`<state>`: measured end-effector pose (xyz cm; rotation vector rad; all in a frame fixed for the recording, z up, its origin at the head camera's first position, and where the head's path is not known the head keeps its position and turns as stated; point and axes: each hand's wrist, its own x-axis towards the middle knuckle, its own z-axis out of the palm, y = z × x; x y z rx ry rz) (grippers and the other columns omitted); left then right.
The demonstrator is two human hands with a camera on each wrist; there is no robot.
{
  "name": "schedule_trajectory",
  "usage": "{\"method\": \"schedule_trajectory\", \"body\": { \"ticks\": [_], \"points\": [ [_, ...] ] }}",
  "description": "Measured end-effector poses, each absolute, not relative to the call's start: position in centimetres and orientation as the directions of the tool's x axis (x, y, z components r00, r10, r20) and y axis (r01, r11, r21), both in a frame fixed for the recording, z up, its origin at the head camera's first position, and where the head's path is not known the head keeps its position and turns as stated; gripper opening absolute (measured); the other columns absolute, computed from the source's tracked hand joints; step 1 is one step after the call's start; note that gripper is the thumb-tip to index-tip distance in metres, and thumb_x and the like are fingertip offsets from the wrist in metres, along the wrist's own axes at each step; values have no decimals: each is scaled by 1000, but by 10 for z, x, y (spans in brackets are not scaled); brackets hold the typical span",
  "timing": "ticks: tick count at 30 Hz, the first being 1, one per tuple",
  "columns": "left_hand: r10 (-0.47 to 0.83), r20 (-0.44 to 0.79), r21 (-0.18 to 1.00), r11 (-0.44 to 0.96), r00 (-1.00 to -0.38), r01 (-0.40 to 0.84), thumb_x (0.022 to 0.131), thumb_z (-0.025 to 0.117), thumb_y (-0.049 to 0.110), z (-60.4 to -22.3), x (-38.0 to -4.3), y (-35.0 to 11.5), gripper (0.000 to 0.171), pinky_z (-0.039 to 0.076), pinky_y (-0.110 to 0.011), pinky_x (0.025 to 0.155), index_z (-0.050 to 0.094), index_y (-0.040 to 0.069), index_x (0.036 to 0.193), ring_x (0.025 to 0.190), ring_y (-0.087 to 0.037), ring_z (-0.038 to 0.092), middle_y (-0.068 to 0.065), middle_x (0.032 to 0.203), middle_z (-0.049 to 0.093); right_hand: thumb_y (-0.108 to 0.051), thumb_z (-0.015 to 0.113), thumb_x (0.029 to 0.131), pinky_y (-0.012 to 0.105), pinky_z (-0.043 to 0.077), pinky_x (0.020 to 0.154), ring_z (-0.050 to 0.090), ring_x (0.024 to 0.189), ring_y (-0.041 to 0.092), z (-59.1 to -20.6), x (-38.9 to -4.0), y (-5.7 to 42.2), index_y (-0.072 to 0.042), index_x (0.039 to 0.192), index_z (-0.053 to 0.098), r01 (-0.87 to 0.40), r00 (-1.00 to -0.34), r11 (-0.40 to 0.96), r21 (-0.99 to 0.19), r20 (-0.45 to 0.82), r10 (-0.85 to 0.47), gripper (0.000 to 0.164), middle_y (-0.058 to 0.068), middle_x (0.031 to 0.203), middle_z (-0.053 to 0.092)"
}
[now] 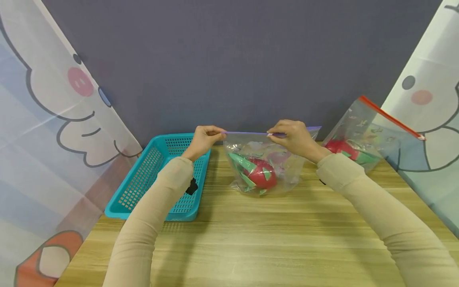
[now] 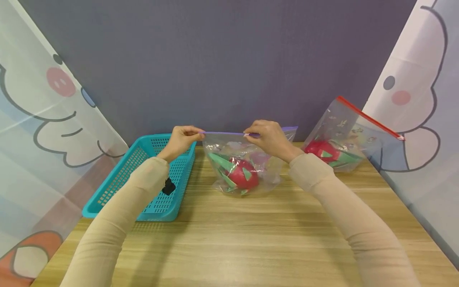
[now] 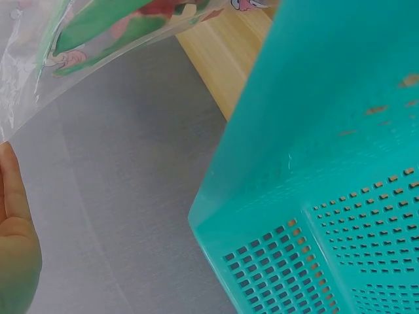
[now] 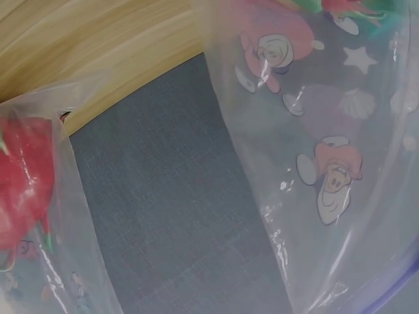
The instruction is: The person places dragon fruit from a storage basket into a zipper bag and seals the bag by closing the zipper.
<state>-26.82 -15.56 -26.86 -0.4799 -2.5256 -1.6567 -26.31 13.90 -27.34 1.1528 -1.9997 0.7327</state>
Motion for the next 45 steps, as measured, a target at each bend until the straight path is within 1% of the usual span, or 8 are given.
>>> {"method": "schedule_trajectory", "body": {
  "ticks": [8,13,20,27,34,39,42,45],
  "points": [
    [213,228,887,357,-950,293,85,66,14,-270,-265,-159,16,49,-37,90,70,6,98,93,-19,65,-9,97,70,-4,75,72,25,45,49,58,58,13,-274,-263,143,-2,82,74,-884,-344,458,-95,796,-498,10,5,74,67],
    [207,222,886,366,-953,286,85,66,15,-269,-266,-160,16,48,-36,91,71,7,98,95,-19,64,-8,97,70,-1,76,71,22,45,49,59,58,12,-274,-265,146,-2,82,73,-885,-329,459,-76,800,-502,11,5,74,67],
    [212,217,883,374,-953,284,85,65,14,-270,-266,-160,17,47,-39,92,70,6,100,94,-20,64,-10,99,69,-1,76,70,24,47,50,60,59,13,-273,-266,151,-1,81,73,-880,-337,467,-81,800,-497,11,6,74,67],
    [224,216,884,369,-950,288,85,66,14,-271,-267,-159,17,49,-36,90,70,7,99,94,-19,64,-11,100,69,0,77,69,18,46,50,59,57,12,-275,-266,156,0,81,73,-882,-337,464,-83,799,-499,12,6,73,67],
    [222,209,881,379,-952,282,85,65,16,-269,-266,-160,19,48,-37,92,70,6,101,97,-20,63,-10,102,68,2,76,69,18,47,51,61,59,14,-275,-266,162,0,81,73,-878,-340,471,-82,800,-495,13,5,74,67],
    [219,216,887,364,-951,285,84,66,15,-269,-268,-158,17,47,-38,93,70,7,99,95,-19,64,-9,98,70,4,76,68,13,45,53,61,60,14,-274,-264,167,1,81,73,-876,-344,475,-85,801,-490,14,5,74,67],
    [224,221,885,363,-949,292,84,66,15,-268,-269,-156,17,47,-36,92,70,6,98,94,-19,65,-8,96,70,4,77,67,13,44,52,61,59,14,-273,-264,169,1,80,72,-872,-344,482,-80,801,-490,14,6,73,67],
    [227,228,884,359,-947,300,84,66,14,-269,-269,-157,17,47,-39,93,70,6,98,93,-18,65,-8,95,70,4,76,68,13,44,51,61,58,14,-272,-262,171,0,80,73,-869,-351,488,-83,799,-489,14,5,73,67]
  ]
}}
